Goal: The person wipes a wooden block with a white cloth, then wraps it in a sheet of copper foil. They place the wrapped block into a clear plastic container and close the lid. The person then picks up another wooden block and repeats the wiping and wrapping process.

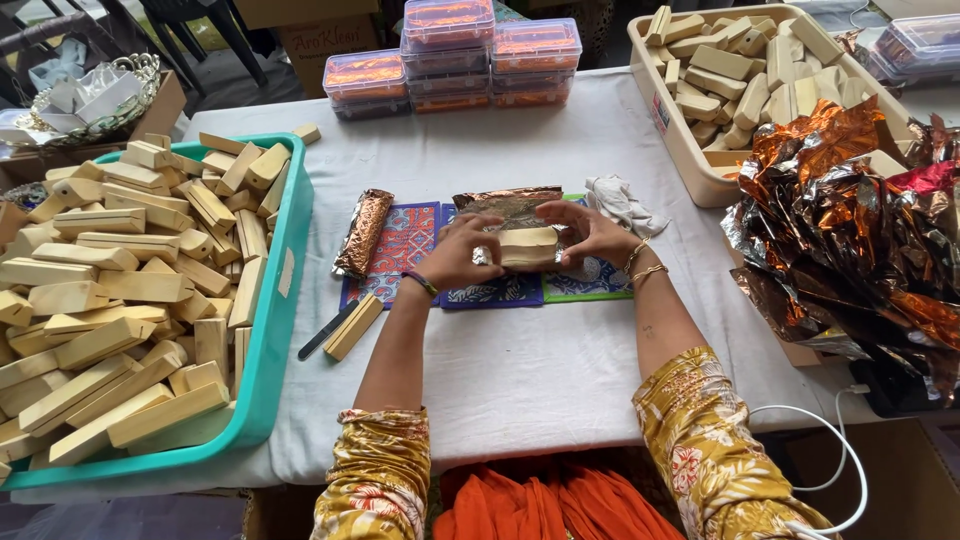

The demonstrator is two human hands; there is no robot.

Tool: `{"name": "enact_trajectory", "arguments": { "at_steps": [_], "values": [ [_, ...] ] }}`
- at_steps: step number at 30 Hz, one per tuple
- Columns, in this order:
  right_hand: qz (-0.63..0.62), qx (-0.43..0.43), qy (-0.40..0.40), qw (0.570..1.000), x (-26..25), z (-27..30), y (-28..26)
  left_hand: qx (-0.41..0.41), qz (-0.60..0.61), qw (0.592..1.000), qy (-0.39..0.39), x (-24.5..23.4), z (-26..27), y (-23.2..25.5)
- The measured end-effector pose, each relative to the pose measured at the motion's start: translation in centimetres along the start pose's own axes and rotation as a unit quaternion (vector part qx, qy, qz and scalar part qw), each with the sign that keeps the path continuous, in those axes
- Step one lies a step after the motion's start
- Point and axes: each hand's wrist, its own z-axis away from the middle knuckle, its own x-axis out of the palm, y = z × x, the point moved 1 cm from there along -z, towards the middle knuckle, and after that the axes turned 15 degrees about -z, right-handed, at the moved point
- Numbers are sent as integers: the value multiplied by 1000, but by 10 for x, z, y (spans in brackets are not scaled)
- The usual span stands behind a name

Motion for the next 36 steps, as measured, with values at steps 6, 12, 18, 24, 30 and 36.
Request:
{"name": "enact_trajectory", "arguments": {
  "at_steps": [6, 12, 18, 24, 30, 36],
  "values": [
    [101, 9, -18, 995, 13, 1, -7, -6, 249, 966, 65, 19, -8, -25],
    [70, 10, 64, 995, -6, -8, 13, -63, 302, 949, 62, 38, -18, -38],
    [104, -67, 69, 990, -17, -15, 27, -54, 319, 943, 79, 44, -21, -43],
    [132, -76, 75, 986, -14, -17, 25, -66, 321, 941, 82, 42, -21, -39],
    [124, -65, 79, 987, -8, -15, 22, -77, 323, 939, 86, 47, -24, -43],
    [101, -55, 83, 990, -5, -13, 18, -98, 350, 928, 88, 57, -31, -49]
  ]
}}
